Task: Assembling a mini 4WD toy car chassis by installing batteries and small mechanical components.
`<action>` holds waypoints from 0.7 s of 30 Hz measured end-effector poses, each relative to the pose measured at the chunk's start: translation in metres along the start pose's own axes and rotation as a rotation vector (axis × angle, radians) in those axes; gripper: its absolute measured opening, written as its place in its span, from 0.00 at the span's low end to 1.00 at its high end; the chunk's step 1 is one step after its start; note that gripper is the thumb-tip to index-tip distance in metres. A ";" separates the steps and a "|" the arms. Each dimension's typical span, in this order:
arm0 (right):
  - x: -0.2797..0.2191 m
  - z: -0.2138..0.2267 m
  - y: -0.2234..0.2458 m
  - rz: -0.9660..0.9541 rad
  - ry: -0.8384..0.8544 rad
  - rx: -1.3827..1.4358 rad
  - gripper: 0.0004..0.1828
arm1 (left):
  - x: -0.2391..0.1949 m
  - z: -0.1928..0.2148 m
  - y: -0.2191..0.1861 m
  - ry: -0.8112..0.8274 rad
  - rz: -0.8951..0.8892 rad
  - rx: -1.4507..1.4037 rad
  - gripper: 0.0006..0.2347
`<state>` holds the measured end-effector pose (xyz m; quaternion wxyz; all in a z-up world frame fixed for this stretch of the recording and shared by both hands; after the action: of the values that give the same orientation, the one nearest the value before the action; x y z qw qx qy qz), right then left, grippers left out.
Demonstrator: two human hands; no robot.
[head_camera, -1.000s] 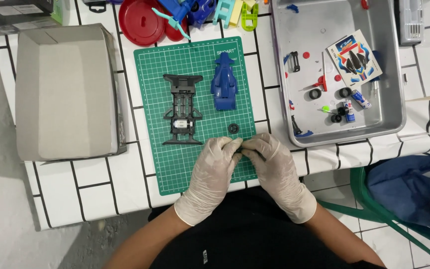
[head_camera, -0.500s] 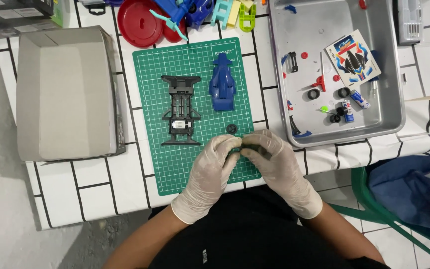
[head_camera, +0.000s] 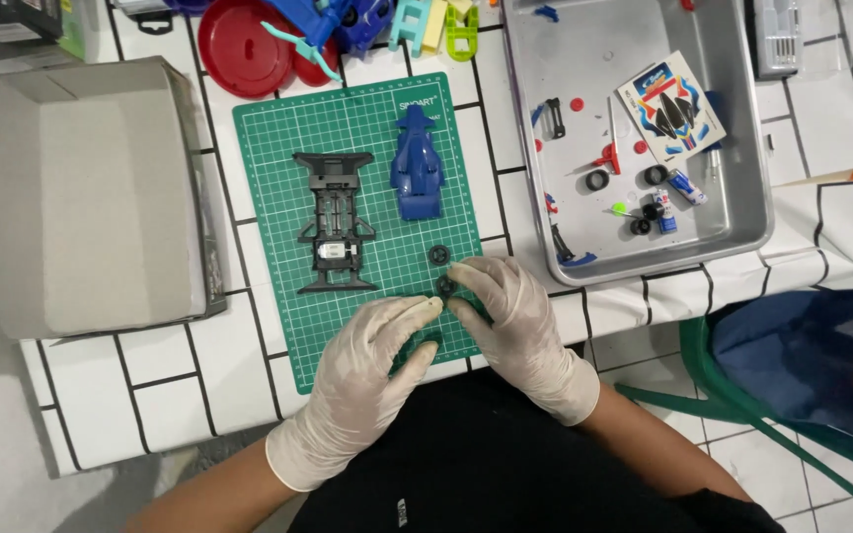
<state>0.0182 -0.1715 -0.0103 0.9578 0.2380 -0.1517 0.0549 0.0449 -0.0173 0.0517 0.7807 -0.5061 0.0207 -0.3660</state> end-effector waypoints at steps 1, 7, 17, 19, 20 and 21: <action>-0.005 0.010 -0.001 -0.008 0.001 -0.006 0.21 | 0.003 -0.001 -0.004 0.005 -0.002 -0.008 0.17; -0.020 0.099 -0.046 -0.056 -0.247 0.060 0.17 | 0.049 -0.021 -0.036 0.010 -0.213 -0.003 0.11; -0.019 0.124 -0.160 -0.477 0.178 -0.442 0.17 | 0.149 -0.147 -0.006 0.126 -0.226 0.523 0.09; -0.020 0.119 -0.174 -0.518 0.204 -0.488 0.16 | 0.163 -0.164 0.000 0.076 -0.273 0.623 0.03; -0.023 0.116 -0.182 -0.581 0.258 -0.524 0.15 | 0.168 -0.172 0.006 0.042 -0.281 0.572 0.06; -0.025 0.114 -0.189 -0.645 0.311 -0.559 0.15 | 0.172 -0.179 0.013 0.009 -0.290 0.521 0.09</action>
<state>-0.0024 -0.3931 -0.0058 0.9648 -0.0059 0.0669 -0.2543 0.1060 -0.2551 0.0128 0.8238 -0.2848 -0.1431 -0.4688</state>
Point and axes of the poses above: each hand's wrist, its own x-axis towards the middle knuckle, its own z-axis out of the back of the hand, y = z × x, the point moved 8 cm from there along x, towards the middle knuckle, and after that the axes turned 8 degrees about -x, right-handed, at the moved point
